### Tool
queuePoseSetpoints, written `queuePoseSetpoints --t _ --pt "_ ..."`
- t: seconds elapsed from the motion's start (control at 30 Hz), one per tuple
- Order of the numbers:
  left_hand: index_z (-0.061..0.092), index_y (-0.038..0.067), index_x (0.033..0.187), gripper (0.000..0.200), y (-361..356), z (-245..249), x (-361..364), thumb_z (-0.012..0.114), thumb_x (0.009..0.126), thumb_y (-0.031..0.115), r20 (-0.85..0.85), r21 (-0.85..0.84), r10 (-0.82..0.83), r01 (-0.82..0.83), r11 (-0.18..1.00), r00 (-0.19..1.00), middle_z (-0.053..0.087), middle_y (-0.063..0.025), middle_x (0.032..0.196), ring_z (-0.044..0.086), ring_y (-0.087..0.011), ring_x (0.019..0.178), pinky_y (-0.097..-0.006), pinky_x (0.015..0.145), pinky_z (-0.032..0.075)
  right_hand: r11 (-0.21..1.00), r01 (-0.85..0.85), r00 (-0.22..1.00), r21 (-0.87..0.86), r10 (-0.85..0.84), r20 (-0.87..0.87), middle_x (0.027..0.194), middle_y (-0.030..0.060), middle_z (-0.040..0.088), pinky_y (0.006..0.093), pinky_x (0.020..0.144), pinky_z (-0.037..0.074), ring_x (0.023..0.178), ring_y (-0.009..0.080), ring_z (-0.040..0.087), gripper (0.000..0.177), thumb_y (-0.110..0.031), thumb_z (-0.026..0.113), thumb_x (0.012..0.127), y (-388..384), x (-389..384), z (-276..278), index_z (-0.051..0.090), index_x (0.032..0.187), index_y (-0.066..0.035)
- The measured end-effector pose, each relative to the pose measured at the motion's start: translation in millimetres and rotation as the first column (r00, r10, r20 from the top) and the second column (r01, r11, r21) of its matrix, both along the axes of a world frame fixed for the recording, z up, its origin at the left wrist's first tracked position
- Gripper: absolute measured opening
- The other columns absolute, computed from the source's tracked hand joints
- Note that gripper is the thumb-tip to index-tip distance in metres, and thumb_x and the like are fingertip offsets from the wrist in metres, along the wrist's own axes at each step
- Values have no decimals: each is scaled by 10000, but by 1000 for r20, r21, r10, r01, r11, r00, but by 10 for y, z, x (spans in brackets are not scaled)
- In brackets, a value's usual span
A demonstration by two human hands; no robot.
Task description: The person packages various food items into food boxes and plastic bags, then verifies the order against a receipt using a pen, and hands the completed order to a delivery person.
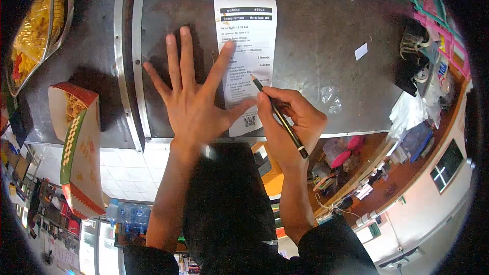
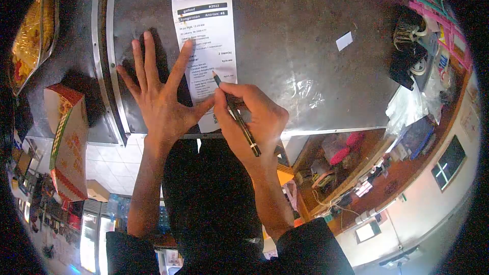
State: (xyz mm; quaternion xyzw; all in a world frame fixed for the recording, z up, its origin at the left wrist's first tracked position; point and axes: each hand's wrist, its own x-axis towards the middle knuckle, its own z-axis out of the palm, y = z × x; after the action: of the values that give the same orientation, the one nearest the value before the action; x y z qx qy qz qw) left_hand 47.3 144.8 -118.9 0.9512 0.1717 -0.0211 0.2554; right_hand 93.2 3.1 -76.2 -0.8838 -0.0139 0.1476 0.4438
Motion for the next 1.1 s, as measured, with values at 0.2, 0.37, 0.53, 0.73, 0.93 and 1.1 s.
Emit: queuePoseSetpoints --t 0.2,0.37,0.53,0.73,0.93,1.1 --pt "479 330 1372 883 14 16 -4 791 568 521 -14 -4 -9 9 1000 1000 157 -190 1547 109 -366 1437 -610 1107 -53 1000 -29 1000 1 29 -5 788 113 693 264 615 528 698 155 685 146 -21 735 753 23 16 20 677 887 -17" --pt "466 328 1380 907 19 7 -9 790 559 535 -20 -4 -18 18 1000 1000 152 -193 1547 109 -373 1434 -613 1104 -55 999 -32 998 -24 33 52 787 100 694 234 607 513 699 119 664 139 4 718 774 15 92 -27 681 908 9" --pt "457 327 1386 949 18 -5 -5 792 537 585 -4 -13 -16 16 1000 1000 143 -198 1548 105 -378 1433 -616 1102 -55 999 -44 999 -33 43 -2 798 87 694 207 607 502 679 84 635 122 25 701 795 18 113 26 689 916 26" --pt "410 362 1404 1008 32 -20 -31 815 510 592 -6 -40 -27 26 999 1000 97 -180 1557 40 -360 1441 -628 1093 -79 1000 19 995 -7 -18 102 796 86 689 208 627 510 715 92 646 109 43 696 795 -180 160 13 675 901 29" --pt "432 323 1402 1015 26 5 -23 813 504 603 -16 -42 -33 32 999 999 120 -202 1550 63 -378 1439 -615 1097 -75 997 61 995 -56 -66 -77 789 102 702 241 622 521 682 116 665 119 -33 733 785 -223 -103 141 692 893 -6" --pt "379 377 1418 1078 25 -34 -35 850 466 560 -4 -86 -34 34 996 999 63 -158 1565 -28 -353 1446 -651 1078 -100 998 31 994 -53 -37 -99 782 87 692 217 641 522 695 84 637 118 13 734 775 -182 -190 144 671 873 28"
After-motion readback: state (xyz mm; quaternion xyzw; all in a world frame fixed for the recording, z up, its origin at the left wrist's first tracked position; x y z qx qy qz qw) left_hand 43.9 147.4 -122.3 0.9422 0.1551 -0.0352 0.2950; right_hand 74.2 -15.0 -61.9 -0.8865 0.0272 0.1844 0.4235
